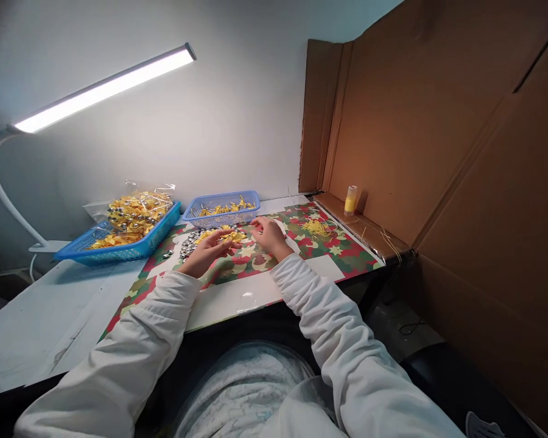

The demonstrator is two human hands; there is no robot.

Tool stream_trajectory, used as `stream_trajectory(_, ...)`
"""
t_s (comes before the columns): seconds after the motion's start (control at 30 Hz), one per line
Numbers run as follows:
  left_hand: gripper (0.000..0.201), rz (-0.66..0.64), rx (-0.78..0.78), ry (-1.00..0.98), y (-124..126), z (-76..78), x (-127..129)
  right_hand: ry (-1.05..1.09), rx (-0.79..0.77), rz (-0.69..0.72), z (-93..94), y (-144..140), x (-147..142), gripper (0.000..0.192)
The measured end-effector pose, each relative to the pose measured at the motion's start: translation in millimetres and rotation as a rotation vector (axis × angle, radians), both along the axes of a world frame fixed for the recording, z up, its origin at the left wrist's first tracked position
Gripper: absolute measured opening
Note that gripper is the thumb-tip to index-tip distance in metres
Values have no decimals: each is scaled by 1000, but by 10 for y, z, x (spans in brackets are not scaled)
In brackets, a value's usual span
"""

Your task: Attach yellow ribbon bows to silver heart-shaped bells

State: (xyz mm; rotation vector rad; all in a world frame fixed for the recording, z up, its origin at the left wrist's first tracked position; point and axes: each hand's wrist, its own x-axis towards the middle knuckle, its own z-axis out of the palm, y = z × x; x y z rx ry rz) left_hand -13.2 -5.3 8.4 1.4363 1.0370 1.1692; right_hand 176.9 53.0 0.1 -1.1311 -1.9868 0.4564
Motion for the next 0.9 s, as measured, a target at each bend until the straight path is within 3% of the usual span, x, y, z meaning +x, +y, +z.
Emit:
stream_trajectory(0.07, 62, -12, 62, 1, -23, 17, 24, -215, -90, -235, -9, 41, 68, 23)
stream_trajectory(0.13, 61, -36, 114, -26, -41, 27, 46, -381, -194, -364, -26, 65, 109, 27)
stream_trajectory(0.33, 40, -84, 183, -79, -44, 5, 53, -438, -288, -396, -70, 107, 104, 22)
stream_trajectory(0.47, 34, -81, 198, -108, -61, 21, 56, -210, -219, -417, -57, 154, 90, 17)
stream_trajectory(0.57, 29, -76, 201, -108, -72, 27, 72, 154, -98, -280, -7, 131, 69, 13)
stream_trajectory(0.67, 20, -48, 222, -101, -60, 5, 83, 402, -37, 54, 55, 1, 43, 16)
stream_trajectory(0.77, 11, 3, 266, -69, -37, -24, 85, 367, -7, 271, 97, -166, 38, 20)
stream_trajectory(0.9, 6, 68, 315, -13, -30, -26, 87, 178, 59, 258, 109, -264, 56, 21)
